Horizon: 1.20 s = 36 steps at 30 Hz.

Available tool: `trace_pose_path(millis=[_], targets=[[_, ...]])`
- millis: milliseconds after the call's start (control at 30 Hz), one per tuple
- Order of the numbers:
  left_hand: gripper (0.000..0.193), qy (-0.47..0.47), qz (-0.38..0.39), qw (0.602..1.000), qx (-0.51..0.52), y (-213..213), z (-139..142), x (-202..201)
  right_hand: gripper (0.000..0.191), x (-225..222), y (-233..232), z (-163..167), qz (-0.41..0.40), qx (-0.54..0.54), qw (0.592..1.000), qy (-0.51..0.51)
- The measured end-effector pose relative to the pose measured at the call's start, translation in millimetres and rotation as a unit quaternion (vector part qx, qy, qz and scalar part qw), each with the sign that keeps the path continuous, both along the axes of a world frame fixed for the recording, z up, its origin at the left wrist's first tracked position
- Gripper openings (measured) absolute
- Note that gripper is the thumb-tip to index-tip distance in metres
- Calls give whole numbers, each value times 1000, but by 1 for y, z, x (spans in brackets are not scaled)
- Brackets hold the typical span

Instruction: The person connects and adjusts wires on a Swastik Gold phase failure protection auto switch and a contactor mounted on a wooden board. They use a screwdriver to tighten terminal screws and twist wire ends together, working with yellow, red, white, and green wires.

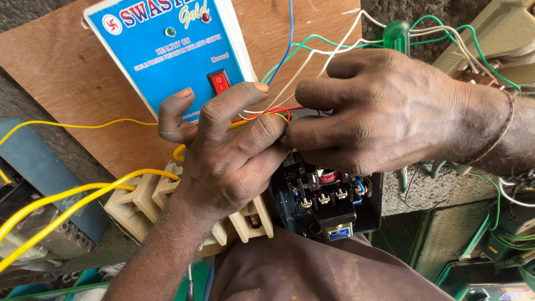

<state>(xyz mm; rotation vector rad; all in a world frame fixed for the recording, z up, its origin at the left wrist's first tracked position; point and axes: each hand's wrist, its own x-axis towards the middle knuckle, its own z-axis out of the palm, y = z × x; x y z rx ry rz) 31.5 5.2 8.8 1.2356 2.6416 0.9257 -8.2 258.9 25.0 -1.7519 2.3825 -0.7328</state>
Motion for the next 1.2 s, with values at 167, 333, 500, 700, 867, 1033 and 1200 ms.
trace_pose_path(millis=[167,333,500,700,867,1033,1200], targets=[[23,-1,-1,1000,-2,-1,1,0,16,0,1,1,-17,-6,1000,-2],[19,-5,1,1000,0,-1,0,0,25,2,0,-3,-37,-34,997,-56],[24,-7,5,1000,1,-1,0,1,29,1,0,-10,-46,-36,993,-102],[24,25,4,1000,-16,0,0,0,31,-3,0,-15,-33,-51,987,-147],[19,8,8,1000,-13,1,0,2,18,-3,1,-10,-22,8,992,-126],[18,-3,8,1000,-13,0,0,2,19,-5,4,-3,-18,-27,991,-130],[18,-1,7,1000,-13,1,1,1,19,-3,5,2,15,28,996,-81]])
